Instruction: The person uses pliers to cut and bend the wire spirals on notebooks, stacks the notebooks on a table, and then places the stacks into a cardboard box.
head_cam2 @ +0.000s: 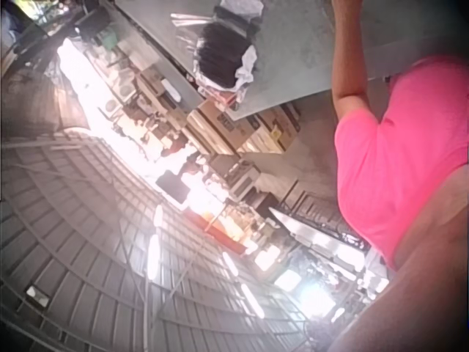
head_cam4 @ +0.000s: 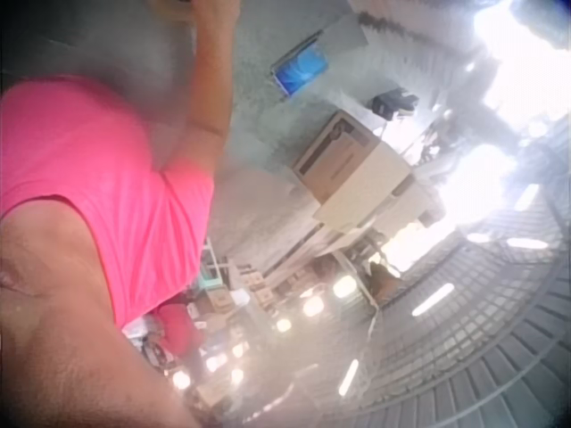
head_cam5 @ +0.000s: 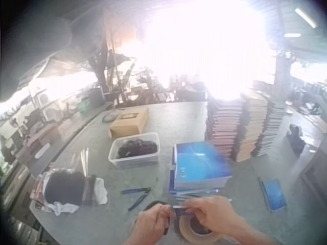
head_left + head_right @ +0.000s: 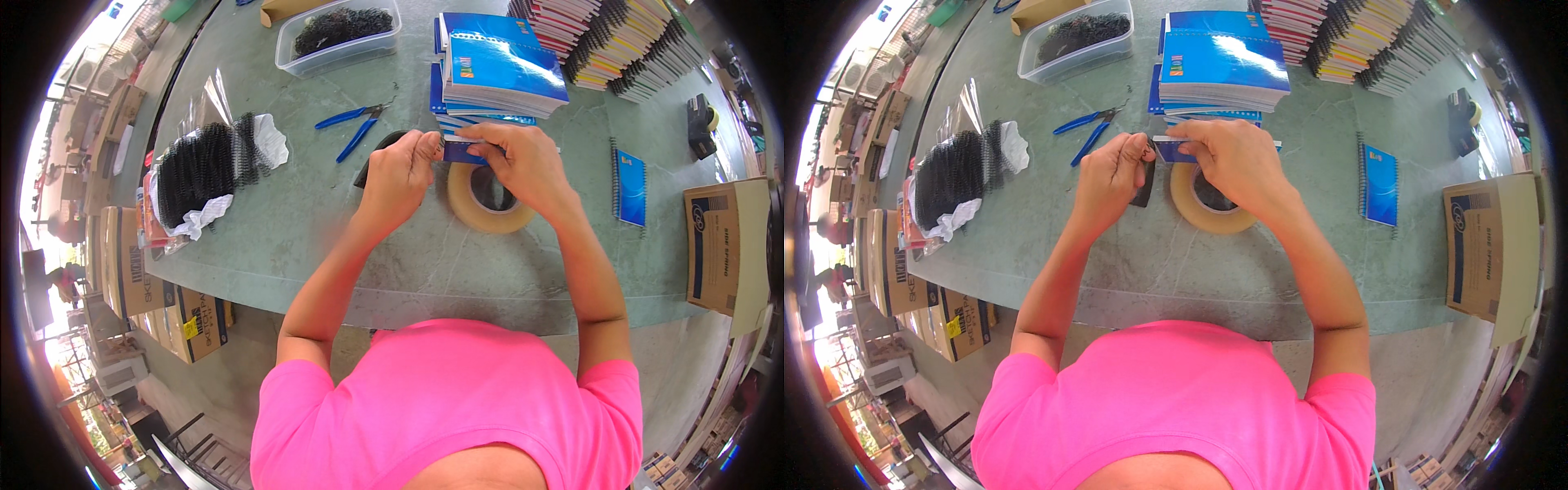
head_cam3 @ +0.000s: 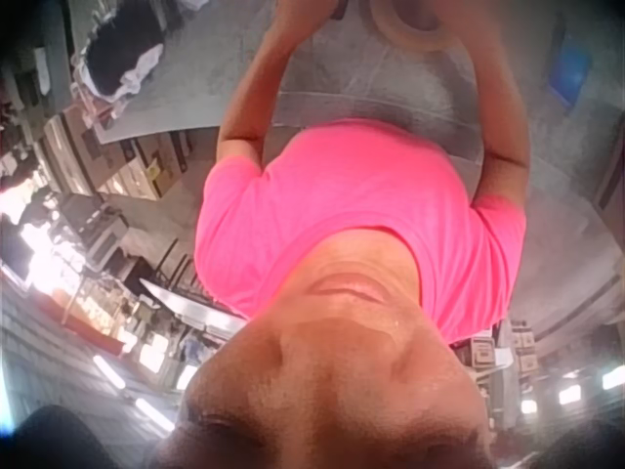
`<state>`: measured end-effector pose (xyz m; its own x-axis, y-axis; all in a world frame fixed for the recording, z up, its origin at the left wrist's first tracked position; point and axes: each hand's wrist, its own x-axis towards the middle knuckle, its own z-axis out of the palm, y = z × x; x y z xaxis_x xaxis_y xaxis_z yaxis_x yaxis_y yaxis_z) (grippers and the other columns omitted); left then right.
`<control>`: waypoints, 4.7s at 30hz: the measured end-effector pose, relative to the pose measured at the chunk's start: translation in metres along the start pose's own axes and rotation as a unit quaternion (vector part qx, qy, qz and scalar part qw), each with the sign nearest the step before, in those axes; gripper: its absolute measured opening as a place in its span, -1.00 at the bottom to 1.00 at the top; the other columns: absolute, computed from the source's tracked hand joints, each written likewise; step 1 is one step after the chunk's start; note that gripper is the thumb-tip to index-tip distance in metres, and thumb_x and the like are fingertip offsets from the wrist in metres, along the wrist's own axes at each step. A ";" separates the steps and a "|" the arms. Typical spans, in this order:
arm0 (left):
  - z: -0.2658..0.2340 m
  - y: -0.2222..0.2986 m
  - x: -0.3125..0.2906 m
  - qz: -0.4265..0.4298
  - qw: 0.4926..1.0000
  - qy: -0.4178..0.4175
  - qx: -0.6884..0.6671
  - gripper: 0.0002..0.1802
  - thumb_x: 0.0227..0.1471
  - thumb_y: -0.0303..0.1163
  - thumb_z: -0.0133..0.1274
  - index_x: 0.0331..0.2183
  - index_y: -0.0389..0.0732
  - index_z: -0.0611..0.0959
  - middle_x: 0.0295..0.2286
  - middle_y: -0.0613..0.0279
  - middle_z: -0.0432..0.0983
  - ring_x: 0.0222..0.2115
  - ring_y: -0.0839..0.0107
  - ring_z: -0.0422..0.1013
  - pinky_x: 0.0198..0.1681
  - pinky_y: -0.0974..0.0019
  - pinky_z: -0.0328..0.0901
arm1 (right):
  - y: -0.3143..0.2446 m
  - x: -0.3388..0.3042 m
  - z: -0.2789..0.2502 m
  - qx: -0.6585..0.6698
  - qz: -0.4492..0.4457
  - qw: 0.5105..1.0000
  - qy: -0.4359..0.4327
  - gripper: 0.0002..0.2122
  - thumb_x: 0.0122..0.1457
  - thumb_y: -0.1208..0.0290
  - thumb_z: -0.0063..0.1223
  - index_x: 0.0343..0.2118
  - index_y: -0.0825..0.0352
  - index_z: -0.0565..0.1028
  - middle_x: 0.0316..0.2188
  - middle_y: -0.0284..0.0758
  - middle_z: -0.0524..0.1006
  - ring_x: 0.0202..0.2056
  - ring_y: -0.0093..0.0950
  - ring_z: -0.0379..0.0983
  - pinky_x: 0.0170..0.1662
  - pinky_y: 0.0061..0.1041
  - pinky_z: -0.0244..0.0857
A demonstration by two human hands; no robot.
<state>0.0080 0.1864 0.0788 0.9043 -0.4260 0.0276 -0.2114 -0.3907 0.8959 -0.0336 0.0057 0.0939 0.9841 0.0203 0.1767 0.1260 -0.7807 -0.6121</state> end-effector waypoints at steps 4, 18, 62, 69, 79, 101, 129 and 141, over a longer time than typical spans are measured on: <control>0.009 -0.011 0.005 0.179 0.972 0.131 0.080 -0.65 0.12 -0.18 -0.06 -0.49 -0.28 0.54 -0.70 0.29 0.39 -0.69 0.54 0.27 -0.59 0.41 0.18 | -0.008 0.000 -0.001 -0.015 0.000 1.000 -0.021 -0.84 0.06 0.36 0.02 -0.30 0.18 0.55 -0.44 -0.28 0.56 -0.38 -0.26 0.49 -0.34 -0.31 0.32; -0.029 -0.003 0.021 0.264 0.943 0.043 0.198 -0.83 -0.08 -0.34 0.13 -0.41 -0.19 0.55 -0.52 0.21 0.38 -0.47 0.29 0.34 -0.34 0.28 0.23 | -0.005 0.005 0.017 -0.019 -0.090 0.992 0.082 -0.83 0.06 0.37 0.04 -0.29 0.24 0.38 -0.39 -0.34 0.52 -0.35 -0.27 0.45 -0.32 -0.33 0.28; -0.025 0.030 -0.013 0.220 0.943 0.009 0.249 -0.60 -0.15 -0.55 0.10 -0.16 -0.14 0.54 -0.36 0.12 0.44 -0.31 0.28 0.43 -0.24 0.31 0.30 | 0.075 -0.010 -0.004 0.406 0.027 0.913 -0.026 -0.76 0.00 0.57 0.14 -0.20 0.37 0.54 -0.28 -0.39 0.55 -0.28 -0.64 0.41 -0.17 -0.62 0.32; -0.009 0.020 -0.002 0.243 0.922 0.044 0.299 -0.58 -0.18 -0.64 0.10 -0.17 -0.16 0.54 -0.33 0.17 0.46 -0.36 0.31 0.45 -0.31 0.31 0.35 | 0.067 -0.014 -0.002 0.421 0.079 0.903 0.003 -0.77 -0.03 0.60 0.16 -0.24 0.39 0.55 -0.27 -0.36 0.55 -0.26 -0.61 0.42 -0.14 -0.61 0.32; -0.009 0.016 0.004 0.274 0.930 0.032 0.243 -0.66 -0.22 -0.54 0.17 -0.27 -0.13 0.62 -0.39 0.18 0.46 -0.36 0.32 0.42 -0.28 0.33 0.32 | 0.067 -0.016 0.002 0.399 0.059 0.915 0.008 -0.77 0.00 0.66 0.09 -0.22 0.39 0.55 -0.27 -0.37 0.55 -0.23 -0.62 0.41 -0.12 -0.62 0.30; 0.006 0.052 0.027 0.346 0.913 0.117 0.181 -0.72 -0.25 -0.51 0.18 -0.35 -0.06 0.64 -0.40 0.22 0.38 -0.37 0.29 0.37 -0.36 0.28 0.32 | 0.071 -0.028 0.006 0.415 0.078 0.907 -0.005 -0.76 0.04 0.58 0.13 -0.18 0.40 0.51 -0.36 -0.46 0.52 -0.31 -0.73 0.35 -0.24 -0.69 0.28; -0.034 -0.053 -0.017 0.234 0.916 0.102 0.310 -0.68 -0.28 -0.47 0.25 -0.33 -0.11 0.63 -0.37 0.23 0.44 -0.33 0.27 0.36 -0.31 0.25 0.28 | 0.052 -0.020 0.008 0.495 -0.007 0.868 0.039 -0.79 0.12 0.51 0.02 -0.17 0.37 0.50 -0.15 -0.32 0.51 -0.09 -0.57 0.37 -0.07 -0.59 0.25; 0.022 0.030 0.028 0.340 0.885 0.012 0.317 -0.76 -0.12 -0.29 0.15 -0.39 -0.19 0.55 -0.42 0.22 0.45 -0.26 0.20 0.31 -0.19 0.17 0.16 | 0.057 -0.043 0.001 0.429 0.062 0.897 0.081 -0.75 0.05 0.53 0.09 -0.16 0.40 0.48 -0.21 -0.33 0.51 -0.20 -0.58 0.40 -0.12 -0.57 0.28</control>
<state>0.0183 0.1448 0.0967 0.4943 -0.7240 0.4812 -0.8686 -0.4338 0.2396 -0.0685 -0.0387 0.0506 0.9751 -0.1784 0.1321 0.1343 0.0001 -0.9909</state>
